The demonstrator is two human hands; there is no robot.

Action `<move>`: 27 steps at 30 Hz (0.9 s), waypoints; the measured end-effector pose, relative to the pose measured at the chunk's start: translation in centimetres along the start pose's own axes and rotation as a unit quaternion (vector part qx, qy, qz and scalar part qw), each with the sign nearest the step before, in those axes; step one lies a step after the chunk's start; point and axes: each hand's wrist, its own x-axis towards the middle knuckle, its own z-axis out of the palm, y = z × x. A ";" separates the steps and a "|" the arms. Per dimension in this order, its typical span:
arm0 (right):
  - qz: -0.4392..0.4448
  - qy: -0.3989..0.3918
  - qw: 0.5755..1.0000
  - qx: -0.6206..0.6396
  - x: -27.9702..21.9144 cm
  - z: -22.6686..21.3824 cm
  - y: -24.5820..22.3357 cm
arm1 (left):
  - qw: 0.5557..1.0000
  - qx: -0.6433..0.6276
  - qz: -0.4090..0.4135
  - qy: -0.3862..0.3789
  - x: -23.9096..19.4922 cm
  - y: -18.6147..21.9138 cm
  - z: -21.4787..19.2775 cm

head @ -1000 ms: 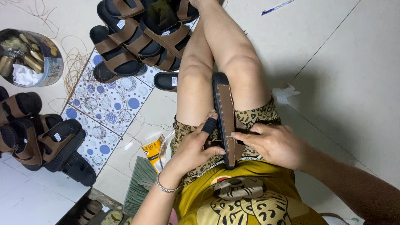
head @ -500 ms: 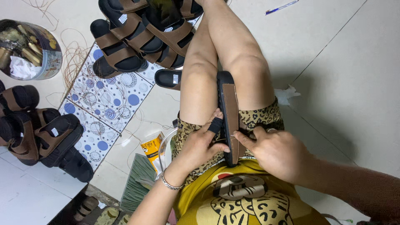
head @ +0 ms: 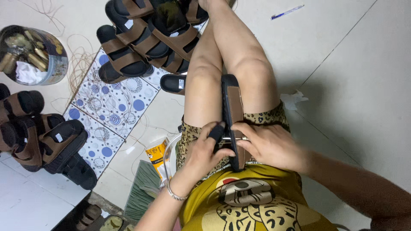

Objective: The person sits on the floor and sews a brown sandal using a needle and thread. They repeatedly push the needle through the sole and pull the thread to stitch the sandal while surrounded by other sandals.

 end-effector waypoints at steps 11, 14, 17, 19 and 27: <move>-0.078 0.155 0.985 0.002 -1.5 2.0 1.1 | 0.868 -0.481 -0.122 -0.022 -0.5 -0.1 0.2; -0.107 0.169 0.979 -0.029 -2.2 1.6 2.6 | 0.953 -0.266 -0.140 -0.036 0.2 2.4 -0.2; -0.091 0.120 0.988 0.022 -4.1 0.9 6.2 | 0.957 -0.255 -0.136 -0.029 0.4 2.6 -0.3; -0.058 0.082 0.992 0.082 -5.5 -2.1 7.2 | 0.953 -0.257 -0.157 -0.012 0.7 2.4 -1.1; -0.052 0.109 0.943 0.311 -3.2 3.1 8.1 | 0.987 -0.005 -0.139 0.080 -0.4 0.9 -4.2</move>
